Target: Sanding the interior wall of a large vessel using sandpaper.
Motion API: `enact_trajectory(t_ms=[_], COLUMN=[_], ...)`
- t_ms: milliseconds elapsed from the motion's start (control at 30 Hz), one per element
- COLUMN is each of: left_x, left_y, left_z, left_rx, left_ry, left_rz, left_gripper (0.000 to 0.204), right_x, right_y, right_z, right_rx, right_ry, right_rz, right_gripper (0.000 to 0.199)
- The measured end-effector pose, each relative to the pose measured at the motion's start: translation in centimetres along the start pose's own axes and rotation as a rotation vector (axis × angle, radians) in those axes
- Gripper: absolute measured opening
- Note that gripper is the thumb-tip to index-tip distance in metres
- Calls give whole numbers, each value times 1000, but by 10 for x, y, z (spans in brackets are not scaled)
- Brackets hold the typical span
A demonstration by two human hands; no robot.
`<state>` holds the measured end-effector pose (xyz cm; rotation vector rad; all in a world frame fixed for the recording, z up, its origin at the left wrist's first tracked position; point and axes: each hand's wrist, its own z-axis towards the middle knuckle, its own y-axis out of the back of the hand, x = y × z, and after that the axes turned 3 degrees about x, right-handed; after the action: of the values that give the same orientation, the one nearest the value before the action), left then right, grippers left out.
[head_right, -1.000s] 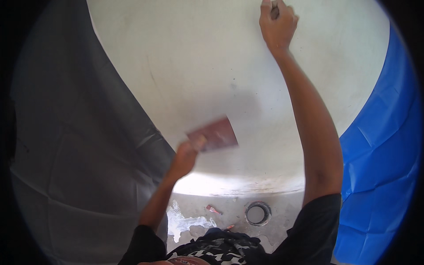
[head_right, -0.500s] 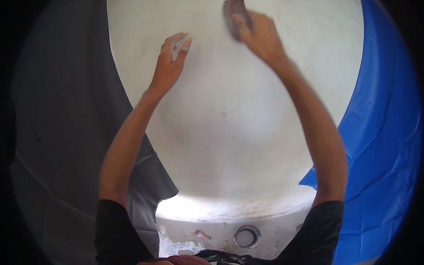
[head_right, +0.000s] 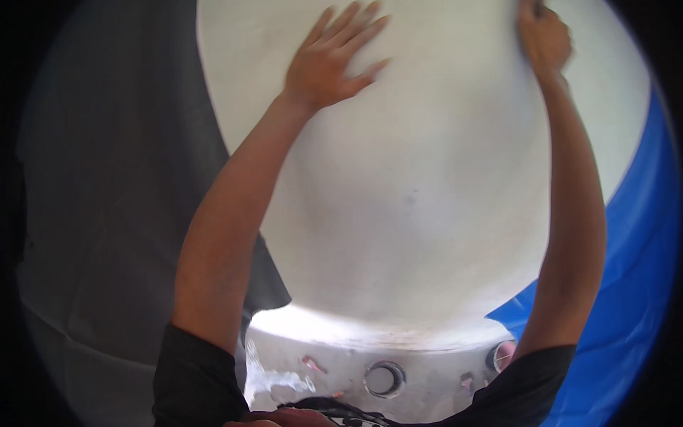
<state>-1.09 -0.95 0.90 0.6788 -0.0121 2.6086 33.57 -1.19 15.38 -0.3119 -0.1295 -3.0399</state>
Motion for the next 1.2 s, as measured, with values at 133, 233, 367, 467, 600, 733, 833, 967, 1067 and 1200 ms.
enact_trajectory(t_ms=[133,233,367,467,600,733,833,967,1067,1200], left_x=[1,7,-3,-5,0,-4,-18,-33,-49,-57], left_y=[2,0,-4,-17,-4,-18,-11,-19,-19,-13], left_z=[10,-3,-10,-19,-25,-17,-27,-63,-69,-62], left_rx=[76,-21,-71,-191,-155,-179,-103,-169,22,16], left_ry=[7,4,124,134,152,137,121,44,209,205], left_rz=[-92,-121,-85,-48,-9,-32,87,91,100,102], left_gripper=[63,66,63,59,56,58,58,55,65,65], right_x=[10,-2,-11,-7,28,9,2,0,-1,6], right_y=[-40,-70,-62,-57,-43,-46,-41,-34,-6,25], right_z=[-25,-29,-62,-86,-142,-200,-219,-221,-182,-83], right_rx=[-96,-393,-231,-268,-249,-190,-127,-77,-182,-306], right_ry=[86,282,331,428,492,510,508,553,580,448], right_rz=[-15,87,126,126,252,246,274,197,235,275], right_gripper=[79,78,62,55,51,52,56,62,63,54])
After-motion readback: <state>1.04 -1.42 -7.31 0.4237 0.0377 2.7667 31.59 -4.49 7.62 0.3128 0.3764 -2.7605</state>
